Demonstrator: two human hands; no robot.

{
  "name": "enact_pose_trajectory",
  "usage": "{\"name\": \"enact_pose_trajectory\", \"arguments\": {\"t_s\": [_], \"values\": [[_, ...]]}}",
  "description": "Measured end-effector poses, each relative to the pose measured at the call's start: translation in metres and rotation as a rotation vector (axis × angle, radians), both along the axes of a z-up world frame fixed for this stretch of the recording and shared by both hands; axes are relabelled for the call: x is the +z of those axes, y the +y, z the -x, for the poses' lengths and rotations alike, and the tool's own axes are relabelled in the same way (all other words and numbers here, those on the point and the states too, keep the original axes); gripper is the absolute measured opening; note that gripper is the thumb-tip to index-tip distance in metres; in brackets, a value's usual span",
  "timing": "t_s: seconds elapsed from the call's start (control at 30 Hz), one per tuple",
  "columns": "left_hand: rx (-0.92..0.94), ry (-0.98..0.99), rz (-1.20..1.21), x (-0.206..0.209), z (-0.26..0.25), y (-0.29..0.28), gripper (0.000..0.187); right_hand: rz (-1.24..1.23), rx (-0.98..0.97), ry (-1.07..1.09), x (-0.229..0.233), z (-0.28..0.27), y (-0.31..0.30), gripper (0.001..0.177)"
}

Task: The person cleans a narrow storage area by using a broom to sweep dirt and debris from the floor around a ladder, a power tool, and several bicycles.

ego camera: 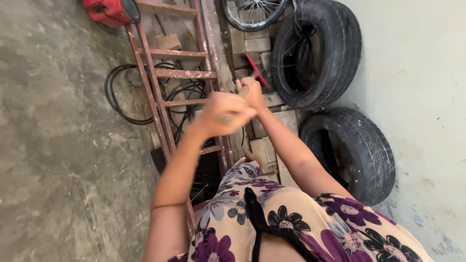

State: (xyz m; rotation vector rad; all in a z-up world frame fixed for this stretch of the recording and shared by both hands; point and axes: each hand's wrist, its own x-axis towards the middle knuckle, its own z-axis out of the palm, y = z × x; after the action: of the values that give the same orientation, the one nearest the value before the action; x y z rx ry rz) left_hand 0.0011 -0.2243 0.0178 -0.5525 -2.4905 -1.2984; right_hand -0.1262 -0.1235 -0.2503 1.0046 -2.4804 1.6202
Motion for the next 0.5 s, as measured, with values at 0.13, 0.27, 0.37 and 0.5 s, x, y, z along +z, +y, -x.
{"name": "enact_pose_trajectory", "arguments": {"t_s": [0.13,0.27,0.37,0.5], "values": [[-0.045,-0.126,0.048,-0.049,0.017,0.028,0.022,-0.011,0.268,-0.390,-0.022,0.017,0.026,0.033],[0.023,-0.125,-0.324,-0.053,0.004,-0.020,0.017,-0.289,0.083,-0.181,-0.049,0.002,0.022,0.033],[0.121,-0.352,-0.349,-0.019,-0.009,-0.061,0.022,-0.168,0.068,0.171,-0.050,-0.008,0.008,0.026],[0.056,-0.222,-0.187,0.028,-0.014,-0.051,0.027,-0.077,0.009,0.107,-0.010,-0.006,-0.016,0.031]]}}
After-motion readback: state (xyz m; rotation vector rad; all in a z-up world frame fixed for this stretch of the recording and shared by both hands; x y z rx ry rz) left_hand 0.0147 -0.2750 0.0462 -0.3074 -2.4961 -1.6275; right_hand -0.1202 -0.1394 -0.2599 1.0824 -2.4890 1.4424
